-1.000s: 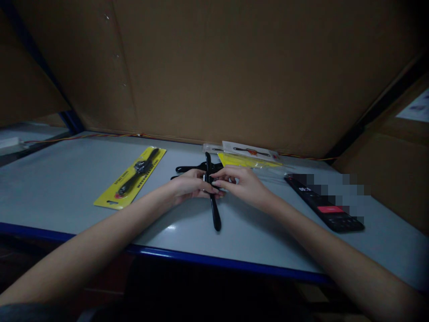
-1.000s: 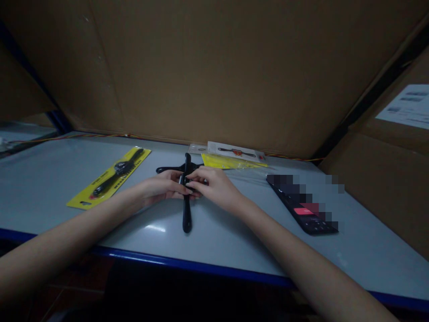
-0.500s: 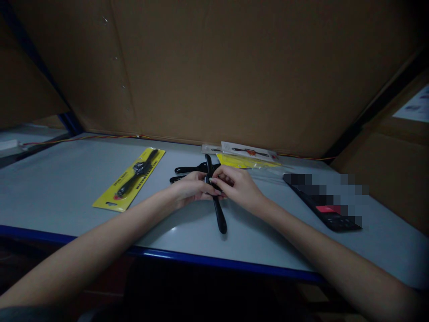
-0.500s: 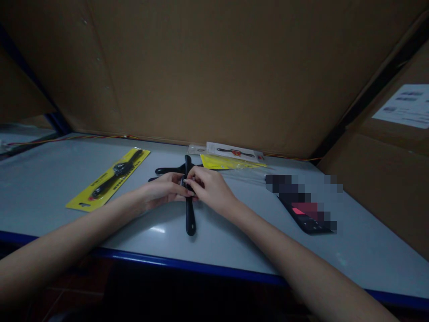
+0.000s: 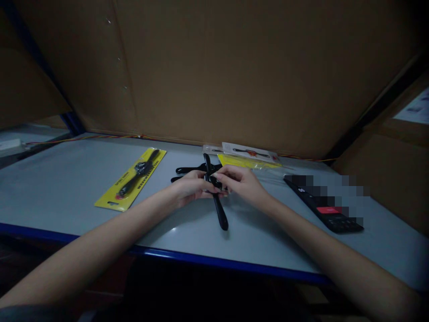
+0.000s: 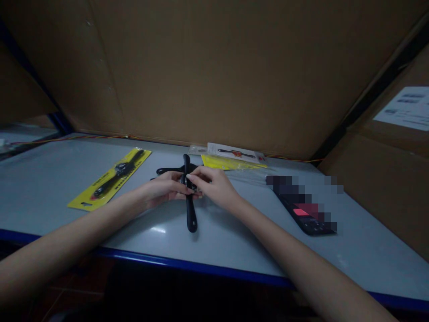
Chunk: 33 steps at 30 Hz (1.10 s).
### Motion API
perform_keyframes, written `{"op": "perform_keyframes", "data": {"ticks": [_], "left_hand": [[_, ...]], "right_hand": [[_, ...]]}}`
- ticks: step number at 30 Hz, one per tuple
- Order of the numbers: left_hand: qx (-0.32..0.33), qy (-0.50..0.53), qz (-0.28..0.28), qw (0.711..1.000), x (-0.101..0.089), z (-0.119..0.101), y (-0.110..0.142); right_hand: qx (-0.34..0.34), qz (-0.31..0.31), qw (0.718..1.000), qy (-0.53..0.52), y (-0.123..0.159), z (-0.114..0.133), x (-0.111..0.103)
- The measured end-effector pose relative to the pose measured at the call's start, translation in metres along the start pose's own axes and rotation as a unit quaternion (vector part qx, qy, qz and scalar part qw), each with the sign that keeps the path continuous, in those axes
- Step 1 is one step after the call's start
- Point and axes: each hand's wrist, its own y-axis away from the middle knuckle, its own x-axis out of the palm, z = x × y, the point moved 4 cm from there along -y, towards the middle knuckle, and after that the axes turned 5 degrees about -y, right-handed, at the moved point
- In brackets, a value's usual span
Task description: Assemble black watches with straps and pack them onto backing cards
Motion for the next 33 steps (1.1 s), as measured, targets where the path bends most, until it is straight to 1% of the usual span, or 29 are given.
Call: {"op": "perform_keyframes", "data": {"ticks": [4,7,9,12,15,18,20,22,27,30,33], "left_hand": [[0.006,0.005,-0.010,1.000,-0.001,-0.002,0.000],[0.004,0.003,-0.008,1.000,0.000,-0.001,-0.001],[0.000,0.000,-0.004,1.000,0.001,0.001,-0.001],[-0.008,-0.005,-0.008,1.000,0.002,0.003,-0.001],[-0.010,-0.006,-0.007,1.000,0.001,0.003,-0.001],[-0.004,-0.011,0.002,1.000,0.001,0.003,0.000],[0.001,-0.017,0.000,1.000,0.002,0.002,0.000],[-0.001,-0.019,-0.005,1.000,0.002,0.002,0.000],[-0.010,-0.017,-0.010,1.000,0.003,0.002,-0.001],[0.000,-0.014,-0.016,1.000,0.001,-0.001,-0.001],[0.006,-0.010,-0.023,1.000,-0.001,-0.002,-0.001]], "right_hand": [[0.007,0.014,1.000,-0.001,-0.001,-0.002,-0.006],[-0.006,0.002,0.999,0.033,-0.002,-0.003,-0.007],[-0.033,-0.014,0.996,0.083,-0.002,-0.002,-0.007],[-0.093,-0.039,0.982,0.159,-0.001,0.004,-0.006],[-0.131,-0.032,0.971,0.196,0.000,0.009,-0.004],[-0.141,-0.024,0.968,0.206,0.003,0.013,-0.003],[-0.131,-0.033,0.971,0.196,0.004,0.013,-0.002],[-0.107,-0.034,0.979,0.170,0.004,0.011,-0.001],[-0.030,0.004,0.999,0.038,0.001,0.001,0.003],[0.005,0.019,0.999,-0.028,0.000,-0.003,0.002],[0.021,0.026,0.998,-0.046,-0.001,-0.006,0.000]]}}
